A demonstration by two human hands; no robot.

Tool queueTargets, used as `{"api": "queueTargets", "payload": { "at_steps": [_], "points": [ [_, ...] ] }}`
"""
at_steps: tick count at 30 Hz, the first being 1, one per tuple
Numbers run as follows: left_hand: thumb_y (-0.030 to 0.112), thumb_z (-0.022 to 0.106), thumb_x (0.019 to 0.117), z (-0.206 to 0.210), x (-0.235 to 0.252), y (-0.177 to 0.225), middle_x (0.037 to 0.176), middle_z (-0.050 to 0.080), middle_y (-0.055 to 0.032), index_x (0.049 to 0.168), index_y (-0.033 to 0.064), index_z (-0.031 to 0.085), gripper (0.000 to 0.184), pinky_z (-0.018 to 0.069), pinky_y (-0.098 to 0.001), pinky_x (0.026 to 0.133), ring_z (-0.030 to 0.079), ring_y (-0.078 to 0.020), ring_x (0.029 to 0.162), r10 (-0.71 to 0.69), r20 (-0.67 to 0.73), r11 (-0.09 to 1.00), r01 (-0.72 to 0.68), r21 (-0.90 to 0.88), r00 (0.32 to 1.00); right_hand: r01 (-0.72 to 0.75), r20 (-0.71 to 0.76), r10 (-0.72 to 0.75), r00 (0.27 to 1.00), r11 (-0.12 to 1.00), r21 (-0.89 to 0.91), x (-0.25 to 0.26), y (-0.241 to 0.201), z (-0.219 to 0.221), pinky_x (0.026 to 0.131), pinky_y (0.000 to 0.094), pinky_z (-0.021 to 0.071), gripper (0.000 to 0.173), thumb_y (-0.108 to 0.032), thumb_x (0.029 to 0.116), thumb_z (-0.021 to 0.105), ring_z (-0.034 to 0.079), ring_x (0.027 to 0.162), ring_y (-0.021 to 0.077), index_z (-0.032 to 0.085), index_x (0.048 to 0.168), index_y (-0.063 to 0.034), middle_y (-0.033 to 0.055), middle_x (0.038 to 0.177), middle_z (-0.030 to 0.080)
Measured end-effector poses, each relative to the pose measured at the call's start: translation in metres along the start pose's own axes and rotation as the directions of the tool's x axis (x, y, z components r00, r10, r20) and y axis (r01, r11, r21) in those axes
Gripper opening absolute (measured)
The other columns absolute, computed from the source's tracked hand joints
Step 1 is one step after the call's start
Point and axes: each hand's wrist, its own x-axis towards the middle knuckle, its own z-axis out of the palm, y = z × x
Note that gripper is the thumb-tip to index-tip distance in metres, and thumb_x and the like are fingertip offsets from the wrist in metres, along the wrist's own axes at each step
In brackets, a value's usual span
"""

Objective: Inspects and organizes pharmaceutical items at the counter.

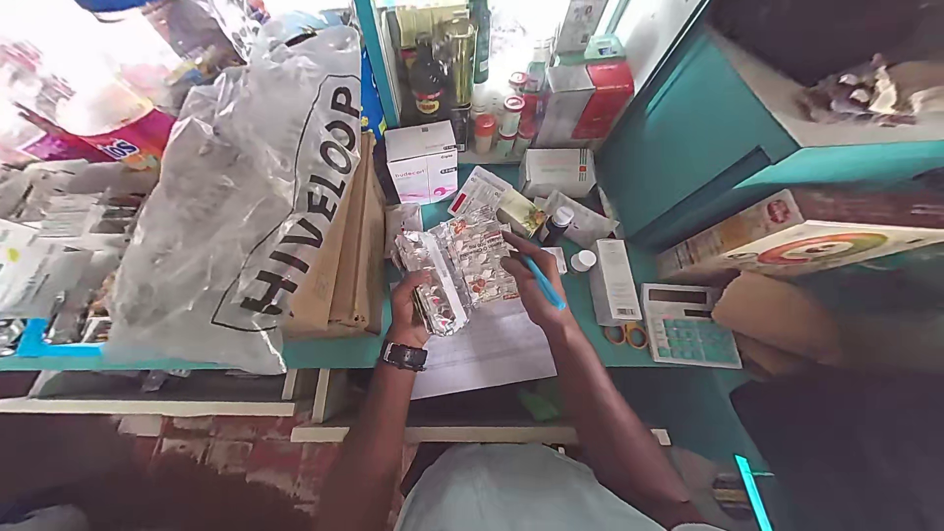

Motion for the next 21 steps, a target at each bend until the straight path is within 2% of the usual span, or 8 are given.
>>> {"api": "queueTargets", "payload": {
  "at_steps": [2,3,9,11,14,16,18,21],
  "points": [
    [0.014,0.047,0.0925,0.001,-0.001,0.001,0.08,0.071,-0.0066,0.101,0.01,0.061,0.017,0.0624,-0.0352,0.062,0.071,-0.016,0.071,0.014,-0.035,0.999,-0.012,0.05,0.999,-0.044,0.015,0.043,0.999,0.991,0.124,0.008,0.009,-0.003,0.081,0.0325,0.0556,0.044,-0.003,0.0961,0.057,0.066,0.095,0.0115,0.062,0.139,-0.01,0.0066,0.122,0.07],
    [0.014,0.047,0.0931,0.003,-0.001,0.002,0.081,0.071,-0.0066,0.102,0.0096,0.061,0.017,0.0625,-0.0347,0.062,0.071,-0.0157,0.071,0.02,-0.05,0.998,-0.016,0.065,0.999,-0.057,0.016,0.055,0.998,0.986,0.156,0.01,0.011,-0.002,0.083,0.0325,0.0559,0.044,-0.001,0.096,0.057,0.066,0.098,0.0118,0.063,0.138,-0.0099,0.0057,0.125,0.069],
    [0.012,0.051,0.0946,0.015,-0.003,0.0,0.087,0.072,-0.0063,0.112,0.0106,0.06,0.02,0.0629,-0.035,0.067,0.072,-0.0156,0.076,-0.04,-0.042,0.991,0.045,0.127,0.998,0.015,0.065,-0.02,0.998,0.996,0.088,0.008,0.011,0.001,0.083,0.0317,0.0553,0.05,-0.008,0.0978,0.061,0.065,0.096,0.0105,0.056,0.147,-0.0149,0.0057,0.128,0.067],
    [0.014,0.061,0.0936,0.017,0.002,-0.004,0.098,0.069,-0.0067,0.135,0.013,0.048,0.044,0.0618,-0.0357,0.073,0.07,-0.0158,0.083,-0.025,0.016,0.97,0.02,0.244,1.0,0.107,0.162,-0.106,0.981,0.994,0.002,0.0,-0.003,0.008,0.079,0.0291,0.0569,0.059,-0.021,0.0932,0.074,0.066,0.09,0.0078,0.055,0.148,-0.0144,0.0041,0.122,0.07],
    [0.018,0.074,0.0876,0.021,0.005,-0.01,0.112,0.066,-0.0077,0.154,0.0202,0.03,0.08,0.0605,-0.0341,0.079,0.069,-0.0157,0.092,-0.021,0.099,0.947,-0.012,0.321,0.995,0.18,0.267,-0.148,0.952,0.978,-0.1,-0.015,-0.027,0.021,0.091,0.0312,0.0587,0.072,-0.029,0.0822,0.086,0.069,0.102,0.0077,0.057,0.147,-0.0137,0.0026,0.128,0.07],
    [0.019,0.071,0.0892,0.02,0.004,-0.007,0.108,0.07,-0.008,0.146,0.0165,0.042,0.064,0.0615,-0.0348,0.078,0.07,-0.0161,0.09,-0.039,0.099,0.96,0.01,0.279,0.994,0.176,0.235,-0.153,0.96,0.982,-0.076,-0.014,-0.028,0.02,0.079,0.0304,0.0615,0.061,-0.016,0.0873,0.078,0.071,0.086,0.0083,0.058,0.145,-0.013,0.0048,0.116,0.073],
    [0.016,0.063,0.0927,0.017,-0.001,0.0,0.096,0.071,-0.0081,0.132,0.0099,0.051,0.041,0.0626,-0.0343,0.072,0.072,-0.0159,0.082,-0.071,0.051,0.978,0.06,0.201,0.996,0.167,0.214,-0.153,0.965,0.985,-0.05,-0.008,-0.022,0.015,0.072,0.0256,0.0563,0.054,-0.008,0.0935,0.066,0.065,0.08,0.0046,0.056,0.147,-0.0111,0.0055,0.12,0.072],
    [0.011,0.055,0.0864,0.01,-0.002,0.006,0.082,0.072,-0.0091,0.105,0.0069,0.06,0.02,0.0628,-0.0356,0.064,0.072,-0.0172,0.071,-0.065,0.018,0.994,0.063,0.092,0.998,0.157,0.178,-0.149,0.973,0.987,-0.034,-0.005,-0.016,0.011,0.065,0.0206,0.0501,0.052,-0.009,0.0962,0.062,0.057,0.07,-0.0001,0.056,0.147,-0.0118,0.0022,0.11,0.072]
  ]
}}
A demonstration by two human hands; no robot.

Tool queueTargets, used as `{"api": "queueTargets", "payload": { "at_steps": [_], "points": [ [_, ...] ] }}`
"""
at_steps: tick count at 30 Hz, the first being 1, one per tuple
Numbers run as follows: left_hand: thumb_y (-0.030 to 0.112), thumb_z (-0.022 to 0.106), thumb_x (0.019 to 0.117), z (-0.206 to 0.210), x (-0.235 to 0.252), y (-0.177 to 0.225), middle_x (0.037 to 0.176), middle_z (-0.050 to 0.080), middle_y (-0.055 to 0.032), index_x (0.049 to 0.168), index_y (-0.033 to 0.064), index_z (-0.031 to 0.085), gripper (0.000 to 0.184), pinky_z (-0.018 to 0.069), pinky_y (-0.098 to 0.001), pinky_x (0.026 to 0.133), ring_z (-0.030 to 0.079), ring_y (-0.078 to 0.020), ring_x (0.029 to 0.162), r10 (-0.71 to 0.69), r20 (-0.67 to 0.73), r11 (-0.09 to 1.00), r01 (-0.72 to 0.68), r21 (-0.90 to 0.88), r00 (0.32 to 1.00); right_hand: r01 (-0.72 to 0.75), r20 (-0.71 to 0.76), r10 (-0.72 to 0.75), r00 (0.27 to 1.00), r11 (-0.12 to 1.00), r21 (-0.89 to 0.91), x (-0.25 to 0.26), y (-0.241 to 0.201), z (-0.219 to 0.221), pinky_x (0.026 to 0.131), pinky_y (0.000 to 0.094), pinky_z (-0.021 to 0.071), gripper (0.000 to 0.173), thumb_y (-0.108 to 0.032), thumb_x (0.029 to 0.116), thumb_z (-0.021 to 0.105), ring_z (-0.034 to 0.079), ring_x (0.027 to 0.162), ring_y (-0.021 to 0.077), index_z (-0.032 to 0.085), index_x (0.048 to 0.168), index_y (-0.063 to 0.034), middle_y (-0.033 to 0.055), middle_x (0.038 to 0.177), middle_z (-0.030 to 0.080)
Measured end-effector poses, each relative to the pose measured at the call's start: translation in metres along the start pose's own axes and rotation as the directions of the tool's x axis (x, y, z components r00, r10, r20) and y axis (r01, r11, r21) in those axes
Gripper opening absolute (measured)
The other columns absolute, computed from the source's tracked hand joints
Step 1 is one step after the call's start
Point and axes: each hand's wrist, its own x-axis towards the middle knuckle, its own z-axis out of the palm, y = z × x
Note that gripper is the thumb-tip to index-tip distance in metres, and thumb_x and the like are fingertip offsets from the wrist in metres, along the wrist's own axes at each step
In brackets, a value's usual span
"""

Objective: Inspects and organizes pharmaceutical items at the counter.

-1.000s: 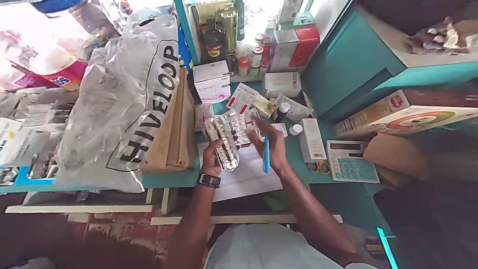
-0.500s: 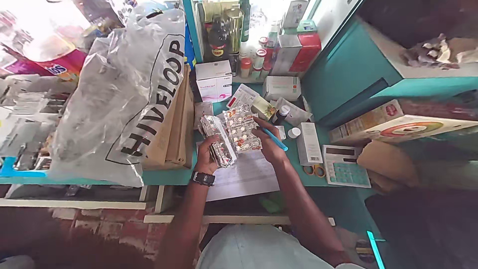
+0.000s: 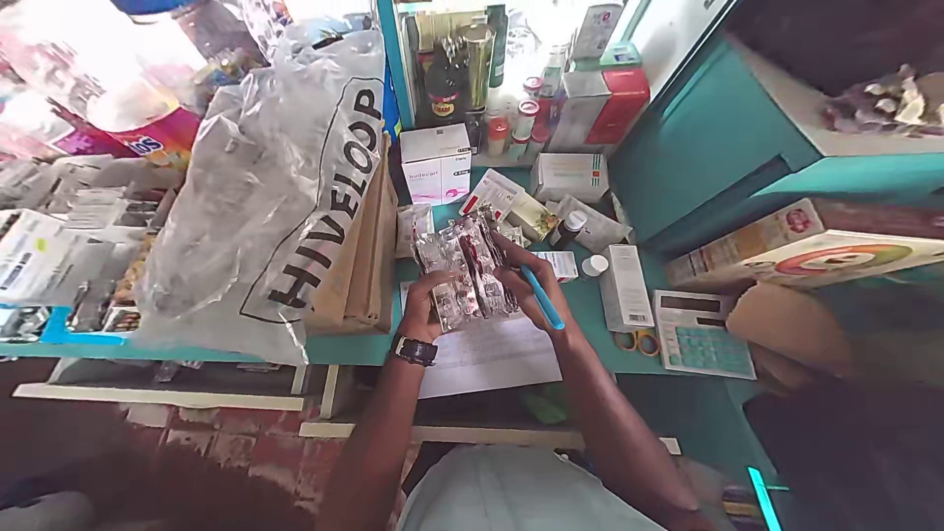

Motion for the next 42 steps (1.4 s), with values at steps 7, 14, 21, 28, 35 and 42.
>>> {"api": "queueTargets", "payload": {
  "at_steps": [7,14,21,28,35,42],
  "points": [
    [0.02,0.054,0.0938,-0.012,0.005,0.002,0.087,0.074,-0.0097,0.105,0.01,0.065,0.019,0.0634,-0.037,0.067,0.074,-0.0178,0.077,0.055,0.038,0.994,-0.051,-0.093,0.998,0.029,0.013,-0.029,0.999,1.0,0.011,-0.005,-0.004,0.004,0.05,0.0178,0.0414,0.047,-0.006,0.0994,0.057,0.044,0.054,-0.0008,0.057,0.146,-0.0113,-0.0027,0.077,0.06],
    [0.012,0.046,0.0862,-0.009,0.006,-0.003,0.072,0.069,-0.0056,0.089,0.0103,0.06,0.015,0.06,-0.0328,0.057,0.07,-0.0145,0.064,0.084,-0.026,0.996,-0.085,-0.03,0.996,0.122,-0.056,-0.168,0.984,0.873,-0.472,-0.011,-0.023,0.02,0.076,0.0434,0.0591,0.036,-0.011,0.0863,0.067,0.072,0.093,0.0251,0.074,0.121,-0.0134,0.0152,0.12,0.072],
    [0.018,0.041,0.0906,-0.019,0.013,-0.001,0.085,0.072,-0.0117,0.104,0.0086,0.059,0.024,0.0617,-0.0406,0.064,0.073,-0.0224,0.076,0.032,-0.04,0.976,-0.039,-0.216,0.999,0.067,-0.244,-0.255,0.936,0.808,-0.585,-0.006,-0.036,0.014,0.067,0.048,0.059,0.037,-0.001,0.0882,0.065,0.073,0.084,0.0297,0.074,0.123,-0.01,0.0176,0.131,0.067],
    [0.0,0.05,0.0841,-0.009,0.008,0.007,0.085,0.07,-0.0096,0.105,0.0046,0.058,0.023,0.0611,-0.0359,0.065,0.07,-0.0175,0.074,0.104,-0.135,0.992,-0.093,0.085,0.985,-0.015,-0.302,-0.07,0.951,0.963,-0.269,0.013,-0.013,-0.013,0.075,0.0454,0.058,0.048,-0.003,0.0817,0.073,0.069,0.091,0.0201,0.069,0.129,-0.0102,0.0107,0.12,0.071],
    [0.018,0.087,0.0794,0.011,0.021,-0.004,0.137,0.058,-0.0129,0.156,0.0166,0.033,0.094,0.0569,-0.0403,0.096,0.062,-0.0211,0.119,0.289,0.023,0.81,-0.258,0.527,0.957,0.357,-0.159,-0.473,0.867,0.811,-0.463,-0.019,-0.03,0.038,0.077,0.0296,0.0609,0.023,-0.006,0.0934,0.068,0.075,0.094,0.0185,0.079,0.112,-0.0103,0.0157,0.128,0.071],
    [0.004,0.061,0.0859,-0.001,0.009,0.013,0.101,0.069,-0.0109,0.132,0.0036,0.049,0.048,0.0624,-0.0369,0.076,0.071,-0.0176,0.087,0.196,-0.017,0.933,-0.181,0.31,0.98,0.259,-0.326,-0.228,0.917,0.964,0.057,-0.018,-0.03,0.004,0.074,0.0291,0.0619,0.037,0.002,0.0813,0.077,0.07,0.084,0.0098,0.072,0.118,-0.0026,0.0051,0.111,0.074]
  ]
}}
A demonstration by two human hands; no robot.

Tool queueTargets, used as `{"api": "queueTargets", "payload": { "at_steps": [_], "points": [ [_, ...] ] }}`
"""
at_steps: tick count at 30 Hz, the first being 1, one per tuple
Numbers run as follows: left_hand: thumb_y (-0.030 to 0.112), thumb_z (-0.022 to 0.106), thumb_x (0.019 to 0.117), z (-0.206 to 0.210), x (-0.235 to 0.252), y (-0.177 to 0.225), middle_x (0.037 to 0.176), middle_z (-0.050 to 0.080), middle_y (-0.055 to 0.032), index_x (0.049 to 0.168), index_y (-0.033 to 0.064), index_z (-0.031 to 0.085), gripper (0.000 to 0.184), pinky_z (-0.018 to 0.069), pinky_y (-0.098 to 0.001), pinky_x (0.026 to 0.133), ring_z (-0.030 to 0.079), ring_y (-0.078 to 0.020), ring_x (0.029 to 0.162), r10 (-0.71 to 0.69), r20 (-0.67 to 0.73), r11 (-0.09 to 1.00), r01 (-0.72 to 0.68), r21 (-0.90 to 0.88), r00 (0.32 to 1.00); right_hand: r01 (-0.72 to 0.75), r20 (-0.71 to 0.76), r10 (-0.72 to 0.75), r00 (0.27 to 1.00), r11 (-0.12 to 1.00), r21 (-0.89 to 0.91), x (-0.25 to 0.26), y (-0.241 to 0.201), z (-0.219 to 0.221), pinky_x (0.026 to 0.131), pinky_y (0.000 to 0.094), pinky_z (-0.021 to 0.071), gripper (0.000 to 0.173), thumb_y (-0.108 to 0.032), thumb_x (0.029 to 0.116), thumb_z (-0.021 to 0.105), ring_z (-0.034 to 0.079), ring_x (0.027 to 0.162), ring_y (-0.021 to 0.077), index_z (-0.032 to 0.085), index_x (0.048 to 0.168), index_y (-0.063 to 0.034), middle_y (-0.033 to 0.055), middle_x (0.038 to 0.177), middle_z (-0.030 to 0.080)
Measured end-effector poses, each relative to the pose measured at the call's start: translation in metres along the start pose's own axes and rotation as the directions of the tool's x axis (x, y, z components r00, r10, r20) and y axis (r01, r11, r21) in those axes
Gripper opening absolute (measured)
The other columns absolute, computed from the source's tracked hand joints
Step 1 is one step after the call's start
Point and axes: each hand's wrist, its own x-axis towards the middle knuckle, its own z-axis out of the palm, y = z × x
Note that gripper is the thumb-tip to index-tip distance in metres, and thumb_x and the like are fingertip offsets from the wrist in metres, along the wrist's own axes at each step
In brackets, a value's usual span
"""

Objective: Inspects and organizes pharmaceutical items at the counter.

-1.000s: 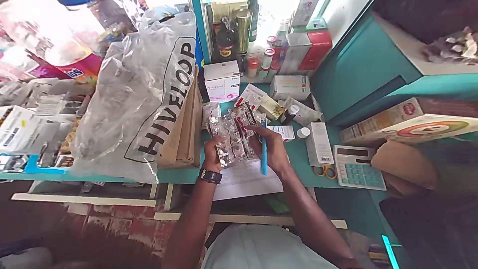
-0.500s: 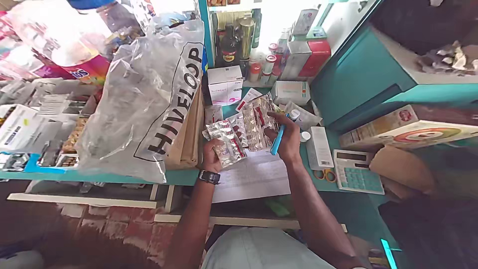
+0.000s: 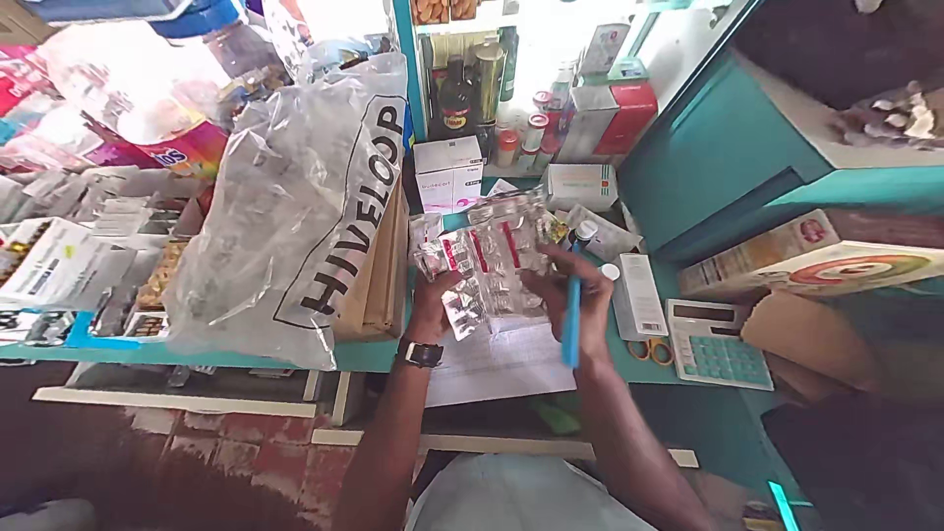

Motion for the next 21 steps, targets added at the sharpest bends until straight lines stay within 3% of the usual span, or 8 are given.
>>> {"api": "queueTargets", "payload": {
  "at_steps": [4,7,10,12,15,17,19,21],
  "points": [
    [0.007,0.054,0.0905,-0.006,-0.006,0.002,0.087,0.072,-0.0124,0.121,0.0011,0.053,0.031,0.0638,-0.036,0.067,0.073,-0.019,0.075,-0.141,0.051,0.978,0.147,-0.149,0.989,-0.193,-0.072,0.213,0.974,0.957,0.217,0.01,0.011,-0.011,0.077,0.0347,0.0639,0.05,0.014,0.0735,0.075,0.072,0.093,0.0165,0.072,0.12,-0.0045,0.0054,0.111,0.074],
    [0.022,0.041,0.1035,-0.003,-0.008,-0.001,0.09,0.072,-0.0088,0.122,0.0064,0.055,0.028,0.064,-0.0354,0.069,0.073,-0.0173,0.079,-0.12,0.011,0.965,0.119,-0.235,0.993,-0.174,-0.119,0.166,0.979,0.983,-0.059,0.019,0.019,-0.02,0.077,0.0326,0.0621,0.048,0.005,0.0797,0.077,0.071,0.094,0.0139,0.069,0.126,-0.0053,0.0067,0.119,0.072],
    [0.05,0.021,0.1046,-0.007,-0.004,0.0,0.112,0.071,-0.0195,0.13,0.0099,0.056,0.059,0.0607,-0.0506,0.081,0.072,-0.0335,0.1,-0.132,0.071,0.892,0.149,-0.427,0.989,-0.233,-0.078,0.22,0.972,0.918,-0.322,0.045,0.042,-0.026,0.069,0.0454,0.0562,0.048,-0.006,0.0877,0.075,0.066,0.082,0.0233,0.065,0.134,-0.0102,0.0146,0.116,0.069],
    [0.039,0.031,0.0989,-0.011,0.002,-0.008,0.115,0.069,-0.0235,0.126,0.0068,0.058,0.05,0.0599,-0.0517,0.08,0.07,-0.0365,0.101,-0.132,0.159,0.853,0.194,-0.485,0.978,-0.268,-0.036,0.274,0.961,0.89,-0.37,0.057,0.058,-0.022,0.068,0.0523,0.055,0.05,-0.005,0.0894,0.074,0.065,0.082,0.0316,0.063,0.137,-0.0133,0.0189,0.113,0.069],
    [0.015,0.055,0.0911,-0.008,0.003,-0.015,0.118,0.068,-0.0179,0.129,0.0051,0.055,0.039,0.0614,-0.0396,0.076,0.07,-0.0256,0.093,-0.161,0.181,0.906,0.218,-0.364,0.97,-0.198,-0.025,0.218,0.976,0.825,-0.529,0.064,0.07,-0.01,0.071,0.0601,0.0522,0.046,-0.009,0.0908,0.074,0.066,0.085,0.0395,0.065,0.135,-0.0132,0.0225,0.115,0.069],
    [0.016,0.065,0.0934,-0.003,0.002,-0.015,0.113,0.065,-0.0119,0.141,0.0126,0.042,0.053,0.0607,-0.0339,0.073,0.068,-0.0189,0.087,-0.132,0.146,0.946,0.169,-0.276,0.98,-0.086,0.025,0.132,0.991,0.764,-0.639,0.06,0.059,-0.002,0.086,0.0627,0.0534,0.041,-0.019,0.095,0.072,0.067,0.106,0.0419,0.066,0.134,-0.0089,0.0215,0.137,0.062],
    [0.024,0.077,0.0863,0.003,0.004,-0.016,0.116,0.063,-0.008,0.151,0.0209,0.028,0.081,0.0603,-0.0335,0.076,0.067,-0.0161,0.092,-0.072,0.103,0.972,0.093,-0.215,0.992,-0.019,0.129,0.113,0.985,0.821,-0.571,0.047,0.034,0.009,0.089,0.0555,0.0561,0.042,-0.031,0.0944,0.074,0.07,0.107,0.0326,0.069,0.128,-0.0062,0.0163,0.133,0.066],
    [0.034,0.088,0.0756,0.005,0.004,-0.018,0.119,0.062,-0.0069,0.152,0.023,0.026,0.099,0.0604,-0.0343,0.079,0.067,-0.0163,0.097,-0.032,0.12,0.974,0.057,-0.217,0.992,-0.106,0.338,0.24,0.91,0.923,-0.37,0.027,0.007,0.021,0.086,0.0414,0.0608,0.05,-0.029,0.0859,0.082,0.072,0.099,0.0181,0.069,0.129,-0.0078,0.0087,0.123,0.072]
  ]
}}
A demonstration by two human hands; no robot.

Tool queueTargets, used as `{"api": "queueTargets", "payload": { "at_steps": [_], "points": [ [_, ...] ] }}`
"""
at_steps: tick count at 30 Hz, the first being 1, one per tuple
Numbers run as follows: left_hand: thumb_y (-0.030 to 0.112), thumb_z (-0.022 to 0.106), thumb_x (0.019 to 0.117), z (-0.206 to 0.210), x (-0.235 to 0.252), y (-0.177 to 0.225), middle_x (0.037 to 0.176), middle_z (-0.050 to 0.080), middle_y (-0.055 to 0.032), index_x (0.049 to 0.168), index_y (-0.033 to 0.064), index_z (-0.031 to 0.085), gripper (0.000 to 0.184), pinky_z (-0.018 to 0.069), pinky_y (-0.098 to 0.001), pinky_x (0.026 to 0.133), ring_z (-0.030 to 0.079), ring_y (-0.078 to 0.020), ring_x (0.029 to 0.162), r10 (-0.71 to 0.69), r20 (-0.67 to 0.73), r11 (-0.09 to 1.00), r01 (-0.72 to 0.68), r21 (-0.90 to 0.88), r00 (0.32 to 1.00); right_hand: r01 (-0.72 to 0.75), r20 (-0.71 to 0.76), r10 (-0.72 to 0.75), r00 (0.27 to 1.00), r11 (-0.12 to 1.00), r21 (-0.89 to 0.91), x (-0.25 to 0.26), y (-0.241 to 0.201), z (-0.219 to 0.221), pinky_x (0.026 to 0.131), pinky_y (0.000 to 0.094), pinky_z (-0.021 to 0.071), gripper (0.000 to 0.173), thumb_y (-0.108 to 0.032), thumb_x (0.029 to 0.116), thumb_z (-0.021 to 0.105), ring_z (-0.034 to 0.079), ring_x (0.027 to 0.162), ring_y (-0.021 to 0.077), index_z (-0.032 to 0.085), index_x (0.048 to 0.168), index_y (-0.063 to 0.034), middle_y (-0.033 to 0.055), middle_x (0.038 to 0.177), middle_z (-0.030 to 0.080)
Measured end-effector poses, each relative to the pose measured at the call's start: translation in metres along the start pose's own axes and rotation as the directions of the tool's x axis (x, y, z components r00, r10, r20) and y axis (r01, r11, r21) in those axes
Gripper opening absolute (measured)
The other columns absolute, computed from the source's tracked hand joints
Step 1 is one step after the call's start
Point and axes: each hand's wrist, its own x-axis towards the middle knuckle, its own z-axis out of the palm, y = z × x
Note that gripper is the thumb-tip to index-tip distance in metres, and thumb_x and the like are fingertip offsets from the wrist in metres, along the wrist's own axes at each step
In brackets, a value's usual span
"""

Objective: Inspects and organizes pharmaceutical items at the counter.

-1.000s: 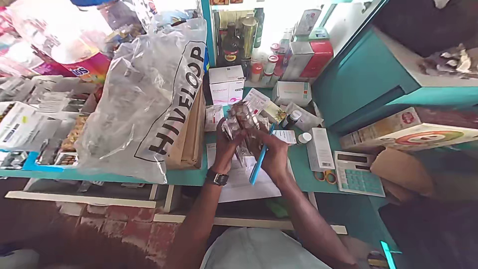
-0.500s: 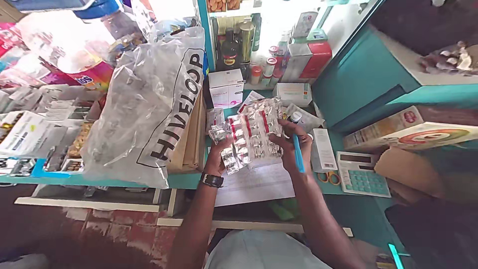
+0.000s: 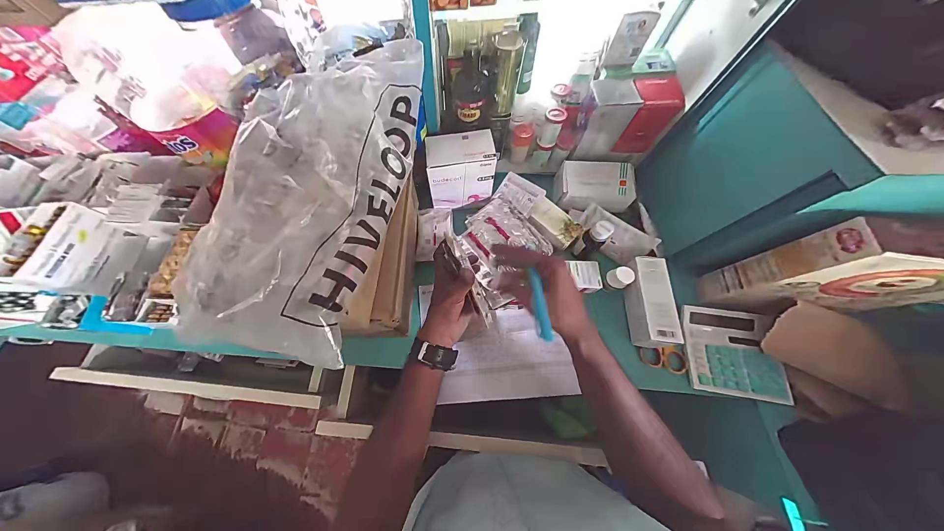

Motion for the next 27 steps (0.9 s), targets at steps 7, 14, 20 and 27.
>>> {"api": "queueTargets", "payload": {
  "at_steps": [7,14,20,27],
  "points": [
    [0.056,0.046,0.1018,-0.02,-0.003,0.015,0.132,0.065,-0.0084,0.151,0.024,0.047,0.059,0.0592,-0.0462,0.093,0.067,-0.0231,0.116,-0.059,0.151,0.945,0.104,-0.311,0.987,-0.106,-0.114,0.14,0.984,0.959,0.264,-0.005,0.02,-0.005,0.075,0.0291,0.0577,0.029,-0.005,0.0916,0.066,0.067,0.084,0.0073,0.07,0.12,-0.0042,0.0033,0.099,0.072],
    [0.058,0.019,0.1069,-0.019,-0.002,0.017,0.139,0.062,-0.0093,0.154,0.0258,0.046,0.063,0.058,-0.0485,0.096,0.065,-0.0255,0.121,-0.08,0.198,0.937,0.141,-0.32,0.977,-0.086,-0.211,0.18,0.961,0.917,0.391,-0.004,0.027,-0.011,0.075,0.0269,0.0581,0.047,0.001,0.0905,0.063,0.068,0.087,0.0071,0.064,0.136,-0.0093,0.0017,0.107,0.073],
    [0.054,0.02,0.1088,-0.018,-0.005,0.022,0.14,0.063,-0.0059,0.152,0.0247,0.047,0.059,0.0575,-0.0455,0.098,0.065,-0.0218,0.122,-0.043,0.163,0.978,0.075,-0.197,0.986,-0.058,-0.249,0.304,0.92,0.731,0.68,-0.004,0.022,-0.017,0.074,0.0332,0.061,0.024,-0.007,0.0968,0.06,0.069,0.083,0.0117,0.068,0.119,-0.0115,0.0022,0.098,0.071],
    [0.062,0.026,0.1047,-0.012,-0.034,0.011,0.118,0.071,-0.0037,0.142,0.0101,0.045,0.067,0.0617,-0.0371,0.09,0.07,-0.0145,0.107,0.026,0.02,0.993,-0.028,0.112,0.999,-0.193,0.063,0.208,0.976,0.697,0.691,-0.043,0.009,0.036,0.08,0.0316,0.0593,0.014,-0.005,0.0951,0.065,0.068,0.085,0.0112,0.066,0.108,0.0006,0.004,0.093,0.07]
  ]
}}
